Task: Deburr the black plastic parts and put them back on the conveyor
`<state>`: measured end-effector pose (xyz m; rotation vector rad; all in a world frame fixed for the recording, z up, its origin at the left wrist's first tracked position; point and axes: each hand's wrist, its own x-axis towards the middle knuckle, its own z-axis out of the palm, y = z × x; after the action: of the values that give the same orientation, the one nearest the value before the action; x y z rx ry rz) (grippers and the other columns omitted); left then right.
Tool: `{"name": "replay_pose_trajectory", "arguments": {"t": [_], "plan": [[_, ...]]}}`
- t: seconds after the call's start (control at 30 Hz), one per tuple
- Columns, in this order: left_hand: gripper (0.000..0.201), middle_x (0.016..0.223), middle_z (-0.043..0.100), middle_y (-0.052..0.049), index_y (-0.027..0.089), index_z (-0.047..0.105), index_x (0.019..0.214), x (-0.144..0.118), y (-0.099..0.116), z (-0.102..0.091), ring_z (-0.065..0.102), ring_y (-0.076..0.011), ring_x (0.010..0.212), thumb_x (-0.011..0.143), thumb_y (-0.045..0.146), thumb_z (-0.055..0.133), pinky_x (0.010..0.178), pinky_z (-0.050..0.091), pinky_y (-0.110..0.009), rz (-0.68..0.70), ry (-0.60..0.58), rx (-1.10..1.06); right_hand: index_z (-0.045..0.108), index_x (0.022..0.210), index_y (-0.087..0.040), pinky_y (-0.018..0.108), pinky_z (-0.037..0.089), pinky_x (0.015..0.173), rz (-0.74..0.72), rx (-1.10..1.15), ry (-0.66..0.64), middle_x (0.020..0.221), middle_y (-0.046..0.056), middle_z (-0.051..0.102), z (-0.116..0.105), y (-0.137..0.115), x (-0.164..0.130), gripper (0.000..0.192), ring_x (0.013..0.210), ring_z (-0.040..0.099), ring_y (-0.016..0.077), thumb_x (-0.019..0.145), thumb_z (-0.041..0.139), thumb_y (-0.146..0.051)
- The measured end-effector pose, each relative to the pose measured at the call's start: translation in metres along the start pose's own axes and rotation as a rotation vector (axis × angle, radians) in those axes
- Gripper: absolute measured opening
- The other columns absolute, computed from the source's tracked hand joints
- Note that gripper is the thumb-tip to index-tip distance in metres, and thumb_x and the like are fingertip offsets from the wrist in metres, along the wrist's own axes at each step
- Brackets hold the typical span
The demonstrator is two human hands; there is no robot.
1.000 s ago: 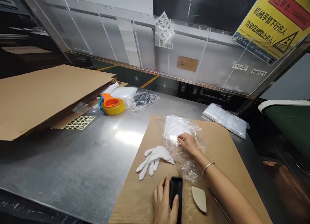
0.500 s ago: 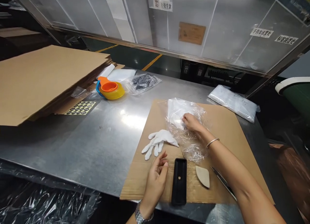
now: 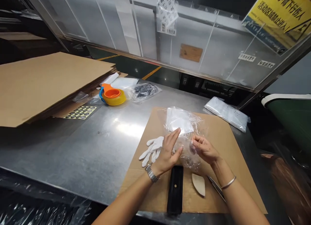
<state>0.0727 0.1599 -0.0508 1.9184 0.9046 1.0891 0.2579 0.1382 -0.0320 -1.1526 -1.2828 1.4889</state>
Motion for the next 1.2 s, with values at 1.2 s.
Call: {"name": "replay_pose_trajectory", "arguments": {"t": [1.2], "plan": [[0.046, 0.123, 0.052, -0.013, 0.021, 0.047, 0.127, 0.044, 0.023, 0.029, 0.047, -0.0248, 0.111, 0.081, 0.018, 0.045, 0.090, 0.040, -0.042, 0.128, -0.287, 0.054, 0.058, 0.070, -0.018, 0.027, 0.039, 0.061, -0.096, 0.232, 0.455, 0.071, 0.003, 0.057, 0.000, -0.008, -0.080, 0.030, 0.065, 0.050, 0.0134, 0.071, 0.065, -0.047]]}}
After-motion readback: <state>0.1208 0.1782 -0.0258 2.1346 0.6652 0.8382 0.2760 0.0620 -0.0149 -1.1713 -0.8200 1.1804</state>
